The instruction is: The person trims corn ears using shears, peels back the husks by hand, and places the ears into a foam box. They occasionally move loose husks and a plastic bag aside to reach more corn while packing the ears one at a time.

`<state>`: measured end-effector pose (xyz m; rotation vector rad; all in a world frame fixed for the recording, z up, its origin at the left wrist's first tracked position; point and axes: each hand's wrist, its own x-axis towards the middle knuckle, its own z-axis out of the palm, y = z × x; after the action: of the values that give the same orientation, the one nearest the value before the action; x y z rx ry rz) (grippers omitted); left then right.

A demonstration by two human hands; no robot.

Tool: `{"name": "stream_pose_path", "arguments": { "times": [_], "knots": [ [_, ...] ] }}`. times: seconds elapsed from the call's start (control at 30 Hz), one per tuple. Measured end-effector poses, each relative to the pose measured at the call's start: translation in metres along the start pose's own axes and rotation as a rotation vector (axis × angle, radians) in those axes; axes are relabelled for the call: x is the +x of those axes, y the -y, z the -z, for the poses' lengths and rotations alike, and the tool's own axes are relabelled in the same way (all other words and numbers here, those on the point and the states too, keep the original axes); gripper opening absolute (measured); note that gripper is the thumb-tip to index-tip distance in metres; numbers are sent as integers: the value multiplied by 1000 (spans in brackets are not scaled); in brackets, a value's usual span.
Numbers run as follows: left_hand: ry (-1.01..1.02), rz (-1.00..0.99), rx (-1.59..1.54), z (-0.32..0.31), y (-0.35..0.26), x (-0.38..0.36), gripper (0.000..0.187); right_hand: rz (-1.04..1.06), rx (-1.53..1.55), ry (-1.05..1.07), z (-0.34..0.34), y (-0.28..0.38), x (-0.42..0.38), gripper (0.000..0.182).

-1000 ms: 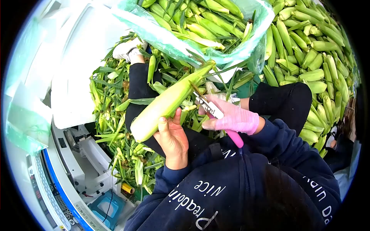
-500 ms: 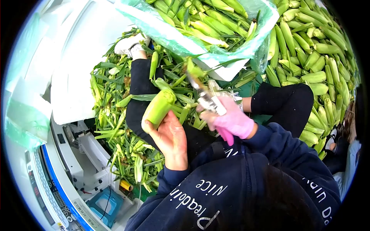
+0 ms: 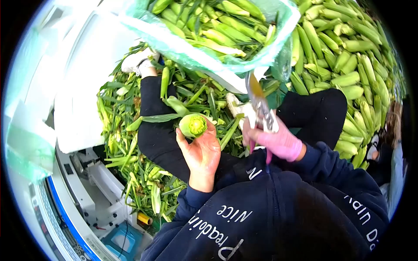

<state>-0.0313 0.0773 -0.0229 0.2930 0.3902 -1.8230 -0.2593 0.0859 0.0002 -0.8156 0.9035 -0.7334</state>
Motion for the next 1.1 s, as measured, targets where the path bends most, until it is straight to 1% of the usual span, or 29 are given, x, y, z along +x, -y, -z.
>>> {"name": "stream_pose_path", "arguments": {
  "times": [0.03,0.07,0.1,0.17,0.2,0.23,0.27,0.3,0.33,0.37,0.43,0.47,0.5,0.57,0.6,0.63,0.7,0.73,0.77,0.83,0.87,0.97,1.0,1.1],
  "knots": [
    [-10,2,37,4,5,0,49,67,-7,-93,-1,14,0,13],
    [7,83,18,10,6,1,47,112,20,-136,-4,26,-3,16],
    [-57,56,110,10,12,1,47,64,75,-146,-7,36,-5,25],
    [-175,13,292,10,27,4,48,193,-47,-161,-9,36,-3,33],
    [-106,77,421,4,36,3,50,240,-71,-195,-7,30,-5,33],
    [-123,77,397,8,38,5,53,285,-100,-223,-4,22,-6,32],
    [-112,136,426,8,40,7,53,343,-154,-247,0,16,-7,29],
    [-103,183,455,8,40,8,53,381,-281,-275,5,14,-10,25],
    [-173,215,429,10,41,9,55,417,-336,-298,10,8,-12,24],
    [-188,280,414,13,44,11,57,454,-388,-316,13,2,-14,23],
    [-212,408,386,18,47,18,60,347,-39,-287,13,2,-22,22],
    [-184,540,381,36,39,27,64,292,136,-269,12,1,-24,22],
    [-279,608,457,28,48,30,67,304,209,-271,13,-8,-19,24],
    [-216,738,850,42,39,35,76,444,49,-367,20,-18,-16,24],
    [-359,559,1348,25,53,29,82,392,52,-378,22,-14,-19,24],
    [-260,251,1664,22,61,20,69,389,53,-405,23,-11,-21,24],
    [8,-259,2148,3,77,6,47,375,60,-456,20,-11,-26,25],
    [20,-307,2058,-5,84,2,29,409,114,-501,15,-13,-23,24],
    [82,-474,2162,-14,98,2,32,412,132,-514,14,-14,-23,25],
    [79,-546,2293,-38,114,3,35,421,167,-535,11,-12,-21,27],
    [84,-612,2346,-38,113,6,36,512,168,-554,9,-11,-18,29],
    [124,-753,2417,-38,108,12,38,478,23,-483,10,-7,-25,29],
    [172,-779,2430,-38,107,11,35,380,97,-447,11,-5,-30,30],
    [302,-926,2416,-42,102,14,27,347,365,-432,15,8,-35,23]
  ]
}}
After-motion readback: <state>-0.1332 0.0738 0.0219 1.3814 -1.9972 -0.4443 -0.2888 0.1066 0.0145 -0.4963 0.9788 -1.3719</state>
